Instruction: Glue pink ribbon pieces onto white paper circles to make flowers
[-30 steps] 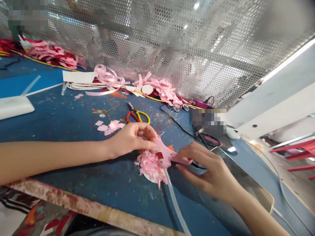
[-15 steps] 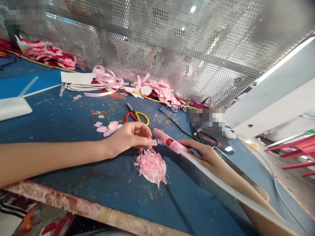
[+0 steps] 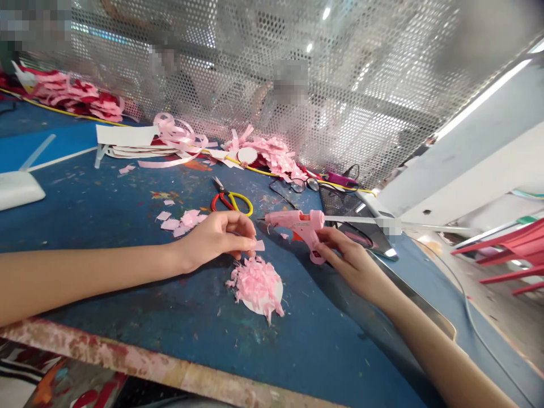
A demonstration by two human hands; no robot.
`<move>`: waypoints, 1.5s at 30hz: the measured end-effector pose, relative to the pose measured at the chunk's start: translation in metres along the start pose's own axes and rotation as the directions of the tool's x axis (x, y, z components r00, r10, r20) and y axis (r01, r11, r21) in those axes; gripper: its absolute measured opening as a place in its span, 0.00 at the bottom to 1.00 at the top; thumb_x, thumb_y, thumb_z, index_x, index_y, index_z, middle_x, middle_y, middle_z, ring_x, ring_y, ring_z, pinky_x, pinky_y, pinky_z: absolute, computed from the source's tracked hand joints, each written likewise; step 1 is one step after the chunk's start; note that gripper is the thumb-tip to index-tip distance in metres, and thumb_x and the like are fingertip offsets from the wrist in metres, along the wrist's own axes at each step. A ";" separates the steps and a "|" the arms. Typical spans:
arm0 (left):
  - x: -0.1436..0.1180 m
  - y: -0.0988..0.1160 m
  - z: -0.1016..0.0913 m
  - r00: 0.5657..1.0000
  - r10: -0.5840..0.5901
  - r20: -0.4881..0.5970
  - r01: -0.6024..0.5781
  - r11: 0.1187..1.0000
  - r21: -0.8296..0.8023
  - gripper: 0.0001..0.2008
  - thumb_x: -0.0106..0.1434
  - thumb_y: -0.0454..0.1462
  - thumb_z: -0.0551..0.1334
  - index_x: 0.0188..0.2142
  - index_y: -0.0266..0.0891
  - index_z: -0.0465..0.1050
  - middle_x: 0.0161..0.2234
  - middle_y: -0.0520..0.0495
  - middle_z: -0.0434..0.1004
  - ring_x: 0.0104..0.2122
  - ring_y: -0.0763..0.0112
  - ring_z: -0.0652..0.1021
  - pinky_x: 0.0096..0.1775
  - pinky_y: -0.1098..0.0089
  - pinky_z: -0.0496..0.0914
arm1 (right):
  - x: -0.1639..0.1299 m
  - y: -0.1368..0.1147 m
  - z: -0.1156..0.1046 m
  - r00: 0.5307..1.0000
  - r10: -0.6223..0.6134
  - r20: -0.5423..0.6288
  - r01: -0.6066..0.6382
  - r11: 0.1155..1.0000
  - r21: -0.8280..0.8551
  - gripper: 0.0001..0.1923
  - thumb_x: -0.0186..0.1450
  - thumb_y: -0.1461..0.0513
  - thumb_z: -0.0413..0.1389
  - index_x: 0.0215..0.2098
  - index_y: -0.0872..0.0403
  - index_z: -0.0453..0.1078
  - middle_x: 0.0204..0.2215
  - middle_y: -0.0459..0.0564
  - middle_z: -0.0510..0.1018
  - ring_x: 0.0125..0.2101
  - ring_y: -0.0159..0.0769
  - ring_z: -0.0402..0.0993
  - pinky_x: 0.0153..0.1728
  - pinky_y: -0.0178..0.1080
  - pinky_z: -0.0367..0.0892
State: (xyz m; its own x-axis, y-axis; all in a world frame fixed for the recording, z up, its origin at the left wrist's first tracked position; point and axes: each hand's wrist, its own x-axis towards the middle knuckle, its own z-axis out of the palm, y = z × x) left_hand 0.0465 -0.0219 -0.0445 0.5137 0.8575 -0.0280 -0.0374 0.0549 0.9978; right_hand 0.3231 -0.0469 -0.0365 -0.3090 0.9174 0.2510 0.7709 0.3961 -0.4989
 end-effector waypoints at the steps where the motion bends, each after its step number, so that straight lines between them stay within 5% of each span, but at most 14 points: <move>1: 0.000 0.000 0.000 1.000 -0.001 0.002 0.001 1.000 0.002 0.10 0.53 0.35 0.68 0.29 0.36 0.67 0.23 0.55 0.72 0.21 0.80 0.71 0.24 0.78 0.65 | 0.000 -0.001 0.000 1.000 -0.005 -0.022 0.004 1.000 -0.020 0.15 0.68 0.53 0.49 0.46 0.53 0.67 0.34 0.48 0.78 0.32 0.35 0.75 0.33 0.36 0.71; 5: 0.000 0.002 0.001 1.000 0.004 -0.006 -0.004 1.000 0.012 0.09 0.53 0.34 0.68 0.29 0.36 0.67 0.23 0.55 0.72 0.21 0.80 0.70 0.24 0.77 0.64 | -0.003 -0.009 -0.002 0.973 -0.036 -0.229 0.007 0.992 -0.124 0.10 0.63 0.54 0.56 0.37 0.53 0.70 0.31 0.48 0.77 0.28 0.35 0.73 0.29 0.37 0.67; 10: -0.003 0.004 0.005 0.999 0.038 0.007 -0.038 0.999 0.010 0.11 0.50 0.33 0.69 0.30 0.36 0.67 0.26 0.55 0.72 0.24 0.80 0.71 0.28 0.77 0.66 | -0.015 -0.031 0.006 0.873 -0.186 -0.451 0.114 0.977 -0.182 0.07 0.62 0.62 0.58 0.27 0.51 0.66 0.20 0.44 0.71 0.20 0.30 0.64 0.23 0.36 0.61; 17: -0.014 0.004 0.013 0.992 0.068 0.107 -0.068 0.998 -0.007 0.16 0.51 0.33 0.68 0.37 0.39 0.63 0.27 0.56 0.74 0.25 0.79 0.72 0.28 0.77 0.66 | -0.021 -0.061 0.039 0.865 -0.405 -0.297 0.420 0.907 -0.013 0.08 0.62 0.69 0.56 0.35 0.49 0.66 0.34 0.44 0.81 0.30 0.30 0.78 0.31 0.32 0.74; 29: -0.016 0.000 0.019 0.986 0.036 0.160 -0.030 0.999 -0.037 0.21 0.52 0.34 0.68 0.40 0.42 0.58 0.28 0.55 0.75 0.24 0.79 0.72 0.26 0.78 0.66 | -0.018 -0.065 0.043 0.845 -0.471 -0.252 0.517 0.841 0.160 0.12 0.60 0.73 0.57 0.38 0.52 0.71 0.31 0.48 0.80 0.33 0.31 0.78 0.34 0.31 0.75; 45: -0.019 0.001 0.020 0.979 0.041 0.198 -0.046 0.999 0.019 0.20 0.53 0.33 0.68 0.40 0.42 0.58 0.29 0.56 0.75 0.25 0.80 0.73 0.29 0.78 0.67 | -0.021 -0.069 0.043 0.929 -0.275 -0.248 0.346 0.882 0.319 0.06 0.60 0.68 0.59 0.31 0.51 0.70 0.26 0.45 0.79 0.28 0.31 0.78 0.29 0.32 0.74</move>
State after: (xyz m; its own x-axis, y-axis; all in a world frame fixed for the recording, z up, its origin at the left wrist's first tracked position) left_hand 0.0541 -0.0482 -0.0422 0.6713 0.7408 0.0257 -0.0442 0.0055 0.9990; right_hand 0.2520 -0.0924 -0.0433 -0.3606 0.7336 0.5760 0.3953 0.6795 -0.6180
